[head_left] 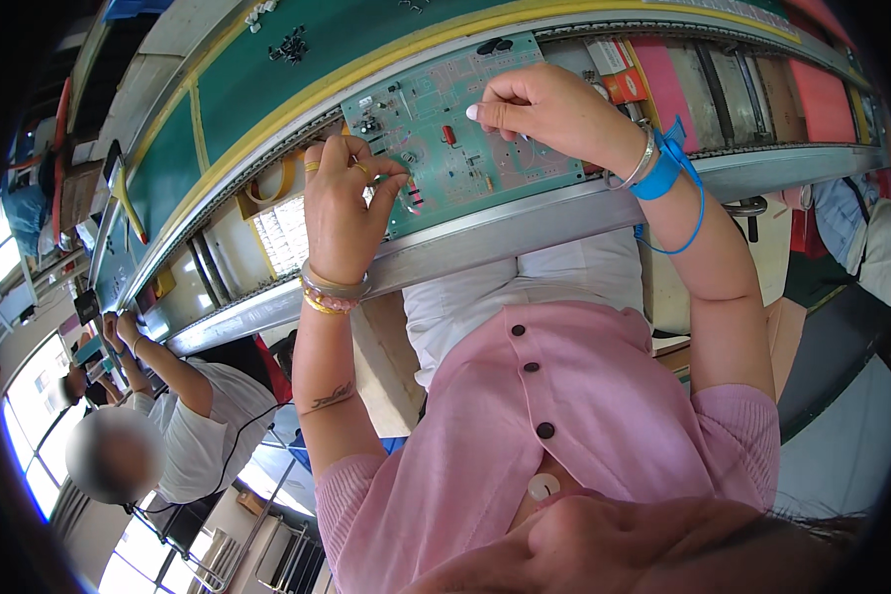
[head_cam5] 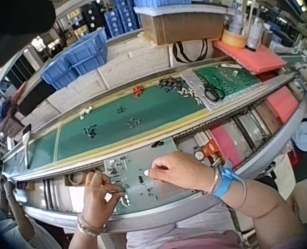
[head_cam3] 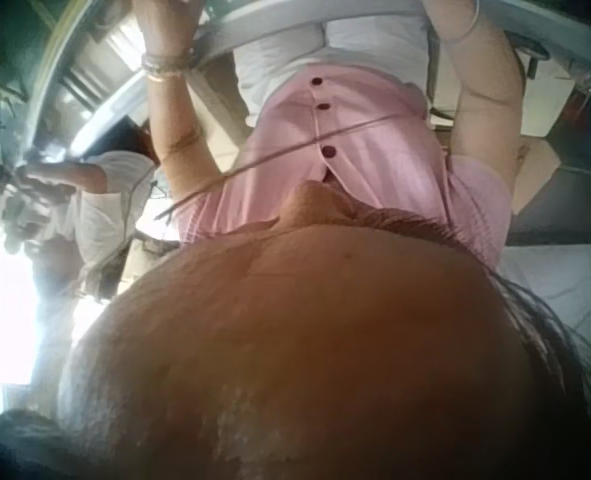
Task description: Assemble small components onto a green circuit board on an assembly line.
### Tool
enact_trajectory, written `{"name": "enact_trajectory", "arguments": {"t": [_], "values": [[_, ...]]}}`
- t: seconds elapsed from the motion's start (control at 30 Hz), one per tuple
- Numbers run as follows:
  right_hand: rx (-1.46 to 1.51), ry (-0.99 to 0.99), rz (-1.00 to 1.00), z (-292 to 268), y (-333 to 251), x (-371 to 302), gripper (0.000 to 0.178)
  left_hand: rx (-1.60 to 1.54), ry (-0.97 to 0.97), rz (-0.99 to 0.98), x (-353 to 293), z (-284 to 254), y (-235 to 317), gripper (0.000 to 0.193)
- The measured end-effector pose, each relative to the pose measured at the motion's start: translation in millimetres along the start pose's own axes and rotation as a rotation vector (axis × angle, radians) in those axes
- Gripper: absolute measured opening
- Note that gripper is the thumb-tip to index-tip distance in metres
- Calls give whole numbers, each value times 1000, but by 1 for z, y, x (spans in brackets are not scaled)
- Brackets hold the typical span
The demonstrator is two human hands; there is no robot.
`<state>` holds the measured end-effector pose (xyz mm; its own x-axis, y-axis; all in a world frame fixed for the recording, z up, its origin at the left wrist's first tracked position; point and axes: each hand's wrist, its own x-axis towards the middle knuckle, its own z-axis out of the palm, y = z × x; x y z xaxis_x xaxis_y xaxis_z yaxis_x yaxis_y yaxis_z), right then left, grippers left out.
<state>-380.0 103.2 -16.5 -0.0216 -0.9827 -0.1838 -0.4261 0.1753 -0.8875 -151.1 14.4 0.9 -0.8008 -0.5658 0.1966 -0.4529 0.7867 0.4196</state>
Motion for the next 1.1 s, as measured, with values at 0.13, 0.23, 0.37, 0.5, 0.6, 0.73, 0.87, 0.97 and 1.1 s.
{"name": "enact_trajectory", "arguments": {"t": [0.13, 0.23, 0.37, 0.5, 0.6, 0.73, 0.87, 0.97, 1.1], "values": [[-13, 7, -5, 2, 3, 1, 28, 130, 25, 76, -2, 1, 13, 11], [-33, 13, -1, 2, 2, 1, 29, 171, 64, 115, -4, 3, 13, 12], [-57, 18, -15, 2, 4, 1, 29, 185, 83, 84, -10, 8, 15, 13], [-60, 28, -1, 2, 3, 1, 28, 174, 125, 51, -12, 12, 16, 14], [-60, 26, -4, 0, 3, 1, 28, 166, 122, 63, -14, 13, 18, 15], [16, 34, -33, -1, 8, 3, 26, 173, 107, 70, -24, 12, 21, 22], [208, 102, -13, -3, 3, 8, 23, 168, 104, 47, -40, 9, 20, 29], [236, 244, -191, -3, 3, 8, 20, 132, 156, 5, -50, 4, 19, 33], [-392, 411, -532, 17, -9, -5, 18, 215, 372, -115, -79, 0, -11, 35]]}}
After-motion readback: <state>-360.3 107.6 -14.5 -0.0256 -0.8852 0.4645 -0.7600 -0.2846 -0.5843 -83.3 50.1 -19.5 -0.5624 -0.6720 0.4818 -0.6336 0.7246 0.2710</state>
